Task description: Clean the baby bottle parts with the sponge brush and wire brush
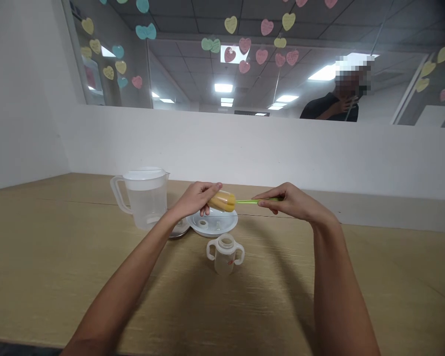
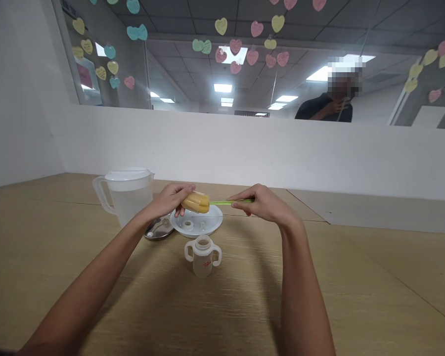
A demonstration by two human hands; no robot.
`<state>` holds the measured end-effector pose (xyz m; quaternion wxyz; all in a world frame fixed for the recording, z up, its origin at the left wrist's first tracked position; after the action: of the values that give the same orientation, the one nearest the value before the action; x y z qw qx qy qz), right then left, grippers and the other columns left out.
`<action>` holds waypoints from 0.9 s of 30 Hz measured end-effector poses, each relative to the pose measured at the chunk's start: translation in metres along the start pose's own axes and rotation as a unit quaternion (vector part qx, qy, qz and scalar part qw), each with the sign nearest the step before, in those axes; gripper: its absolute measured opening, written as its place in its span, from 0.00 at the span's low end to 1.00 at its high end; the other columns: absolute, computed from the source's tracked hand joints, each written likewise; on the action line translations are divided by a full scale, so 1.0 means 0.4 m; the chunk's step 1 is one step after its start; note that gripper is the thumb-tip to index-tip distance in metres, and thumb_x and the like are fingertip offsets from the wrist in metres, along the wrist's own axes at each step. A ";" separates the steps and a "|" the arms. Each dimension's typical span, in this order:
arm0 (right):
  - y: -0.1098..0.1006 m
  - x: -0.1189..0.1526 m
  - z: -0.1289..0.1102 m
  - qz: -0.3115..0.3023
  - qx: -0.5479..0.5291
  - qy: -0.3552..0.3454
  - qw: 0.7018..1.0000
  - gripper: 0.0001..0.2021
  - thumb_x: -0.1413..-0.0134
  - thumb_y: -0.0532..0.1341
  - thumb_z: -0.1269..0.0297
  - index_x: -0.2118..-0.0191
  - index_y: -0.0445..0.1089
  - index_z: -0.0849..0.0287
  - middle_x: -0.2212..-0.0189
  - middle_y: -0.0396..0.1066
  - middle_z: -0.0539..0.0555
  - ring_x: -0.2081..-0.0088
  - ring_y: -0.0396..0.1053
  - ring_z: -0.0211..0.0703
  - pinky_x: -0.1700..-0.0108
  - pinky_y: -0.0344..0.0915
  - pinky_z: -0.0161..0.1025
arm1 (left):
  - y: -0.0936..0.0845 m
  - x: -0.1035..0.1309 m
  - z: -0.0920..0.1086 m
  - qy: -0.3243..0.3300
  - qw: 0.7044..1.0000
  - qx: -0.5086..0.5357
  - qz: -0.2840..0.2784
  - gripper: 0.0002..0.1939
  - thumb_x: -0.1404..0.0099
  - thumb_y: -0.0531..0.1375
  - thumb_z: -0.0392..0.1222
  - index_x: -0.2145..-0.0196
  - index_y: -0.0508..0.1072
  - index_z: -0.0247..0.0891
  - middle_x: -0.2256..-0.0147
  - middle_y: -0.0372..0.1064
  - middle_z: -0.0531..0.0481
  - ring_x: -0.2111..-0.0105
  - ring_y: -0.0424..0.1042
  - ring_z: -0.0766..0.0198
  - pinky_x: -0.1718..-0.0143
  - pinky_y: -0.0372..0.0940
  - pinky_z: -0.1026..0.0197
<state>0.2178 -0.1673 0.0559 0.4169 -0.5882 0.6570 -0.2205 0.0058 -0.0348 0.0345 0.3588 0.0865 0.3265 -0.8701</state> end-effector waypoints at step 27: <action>-0.001 -0.009 0.015 0.102 -0.108 0.062 0.987 0.24 0.58 0.61 0.47 0.61 0.75 0.63 0.84 0.53 0.48 0.78 0.48 0.34 0.75 0.49 0.36 | -0.072 0.004 -0.010 0.073 0.992 -0.061 0.087 0.34 0.56 0.65 0.37 0.50 0.59 0.42 0.56 0.60 0.47 0.64 0.67 0.66 0.60 0.65 0.58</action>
<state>0.2229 -0.1626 0.0540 0.3295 -0.5448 0.7581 -0.1410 -0.0154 -0.0180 0.0452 0.4126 0.1558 0.3960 -0.8054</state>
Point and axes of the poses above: each hand's wrist, its own x-axis away from the middle knuckle, its own y-axis out of the palm, z = x × y, the point moved 1 cm from there along -x, towards the middle knuckle
